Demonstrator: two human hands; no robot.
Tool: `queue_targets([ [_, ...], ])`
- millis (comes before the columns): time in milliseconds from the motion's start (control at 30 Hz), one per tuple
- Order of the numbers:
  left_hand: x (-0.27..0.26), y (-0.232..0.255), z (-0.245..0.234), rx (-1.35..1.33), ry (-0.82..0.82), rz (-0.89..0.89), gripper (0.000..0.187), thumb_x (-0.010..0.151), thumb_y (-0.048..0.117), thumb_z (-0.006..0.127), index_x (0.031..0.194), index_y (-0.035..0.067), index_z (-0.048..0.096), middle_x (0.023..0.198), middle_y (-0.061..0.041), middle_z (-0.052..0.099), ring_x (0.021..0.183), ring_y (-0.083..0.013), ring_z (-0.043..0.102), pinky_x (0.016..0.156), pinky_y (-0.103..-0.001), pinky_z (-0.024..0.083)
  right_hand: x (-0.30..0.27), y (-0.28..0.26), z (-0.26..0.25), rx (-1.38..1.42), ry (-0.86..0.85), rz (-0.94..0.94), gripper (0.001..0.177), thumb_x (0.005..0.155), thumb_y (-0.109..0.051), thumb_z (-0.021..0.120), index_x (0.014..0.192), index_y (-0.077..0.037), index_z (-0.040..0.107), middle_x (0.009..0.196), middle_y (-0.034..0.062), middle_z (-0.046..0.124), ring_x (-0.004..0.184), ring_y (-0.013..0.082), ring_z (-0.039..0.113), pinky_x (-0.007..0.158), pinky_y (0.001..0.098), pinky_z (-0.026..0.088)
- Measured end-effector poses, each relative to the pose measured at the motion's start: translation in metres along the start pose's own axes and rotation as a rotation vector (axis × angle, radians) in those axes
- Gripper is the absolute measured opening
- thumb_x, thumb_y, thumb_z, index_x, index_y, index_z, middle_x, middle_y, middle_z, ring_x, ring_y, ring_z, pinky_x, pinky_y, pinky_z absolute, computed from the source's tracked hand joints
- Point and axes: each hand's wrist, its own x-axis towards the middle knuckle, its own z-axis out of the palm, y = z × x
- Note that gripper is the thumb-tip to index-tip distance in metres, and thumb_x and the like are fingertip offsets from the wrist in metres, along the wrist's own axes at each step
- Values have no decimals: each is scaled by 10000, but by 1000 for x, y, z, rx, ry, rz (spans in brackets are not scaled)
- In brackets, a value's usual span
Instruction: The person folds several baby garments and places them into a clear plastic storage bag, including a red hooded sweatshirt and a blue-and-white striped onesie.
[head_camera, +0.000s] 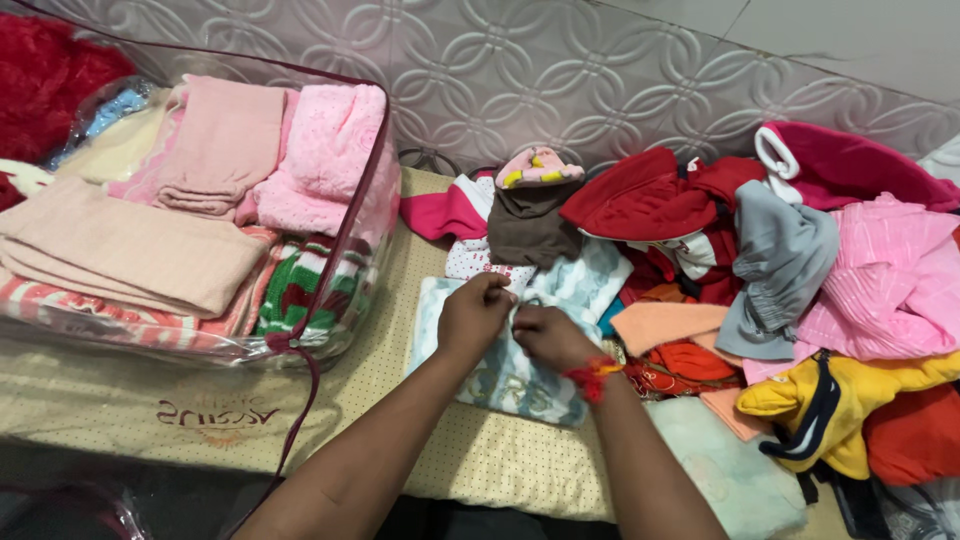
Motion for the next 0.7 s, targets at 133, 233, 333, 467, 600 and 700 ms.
queue_targets([
  [133,-11,10,-7,212,-58,89,224,916,243,740,1117,149,771,955,-83,756,900,-259,707,794,-398,556,-4,-3,-18,573,339,424,283,915,-55,603,1164,-19,733,980,88,751,680,155,654,588,309,590],
  [233,-23,20,-11,325,-72,186,260,880,231,738,1131,163,751,957,-58,760,976,-267,684,827,-419,545,3,-19,-15,781,358,346,483,881,-47,570,1354,-67,480,1072,-9,743,678,146,704,548,292,574],
  [333,-28,24,-17,458,-32,294,442,774,187,764,1208,128,701,1044,-95,738,1023,-319,642,867,-437,514,15,-32,2,637,352,451,505,941,-158,699,1374,53,548,1002,126,752,651,177,638,513,303,473],
  [467,-27,14,-21,475,-107,247,504,871,169,716,1353,71,604,1070,-174,708,1047,-365,636,928,-467,488,11,-35,16,307,525,346,585,876,-170,721,1400,23,546,1051,137,788,801,177,726,687,307,566],
  [600,-21,-4,-49,506,158,208,534,860,192,725,1356,31,610,1182,-260,651,1076,-399,624,900,-473,489,-50,-25,16,-80,909,212,529,894,-314,748,1318,-22,629,1255,172,697,1053,318,687,911,425,538],
  [700,-17,-17,-82,509,6,-252,473,905,352,687,1291,82,643,1158,-141,715,1069,-329,687,914,-453,525,-95,-5,26,-171,907,544,584,867,-390,778,1264,16,643,1277,286,588,1171,448,559,958,517,445],
])
